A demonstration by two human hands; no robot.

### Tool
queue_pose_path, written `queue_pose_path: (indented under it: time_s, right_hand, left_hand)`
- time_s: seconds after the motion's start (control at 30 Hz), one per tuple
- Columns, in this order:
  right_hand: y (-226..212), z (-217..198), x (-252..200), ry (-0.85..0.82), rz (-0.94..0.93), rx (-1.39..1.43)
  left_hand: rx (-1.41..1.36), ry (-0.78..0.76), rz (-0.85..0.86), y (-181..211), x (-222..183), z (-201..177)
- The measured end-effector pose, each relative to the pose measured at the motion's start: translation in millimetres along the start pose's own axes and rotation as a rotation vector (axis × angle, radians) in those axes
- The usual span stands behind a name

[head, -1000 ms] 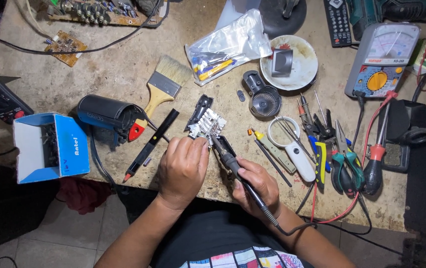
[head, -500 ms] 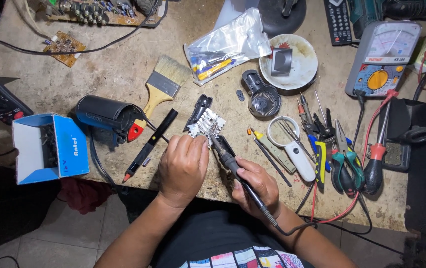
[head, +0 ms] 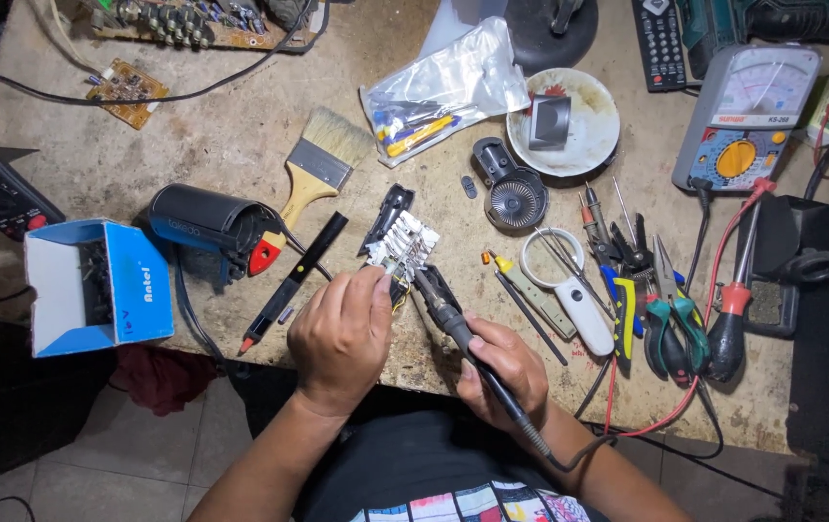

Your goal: Soldering wires onto a small circuit board as part of an electronics repair task.

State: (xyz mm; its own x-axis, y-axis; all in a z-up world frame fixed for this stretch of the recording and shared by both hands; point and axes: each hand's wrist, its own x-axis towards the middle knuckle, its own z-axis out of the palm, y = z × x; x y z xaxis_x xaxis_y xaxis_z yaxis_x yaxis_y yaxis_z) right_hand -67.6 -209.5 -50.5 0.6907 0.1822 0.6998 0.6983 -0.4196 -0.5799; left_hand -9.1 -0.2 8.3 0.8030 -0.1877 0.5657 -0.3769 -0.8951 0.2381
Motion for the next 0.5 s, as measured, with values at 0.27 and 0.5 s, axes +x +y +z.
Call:
queue_pose_path:
  time_s: [0.27,0.5]
  right_hand:
    - [0.3,1.6,-0.3,0.048,-0.027,-0.016]
    - [-2.5,1.0,3.1,0.02,0.045,0.005]
  left_hand:
    - [-0.183,-0.044,-0.114,-0.3,-10.8,-4.4]
    - [-0.199,-0.048,-0.107,-2.9,-12.2,-2.0]
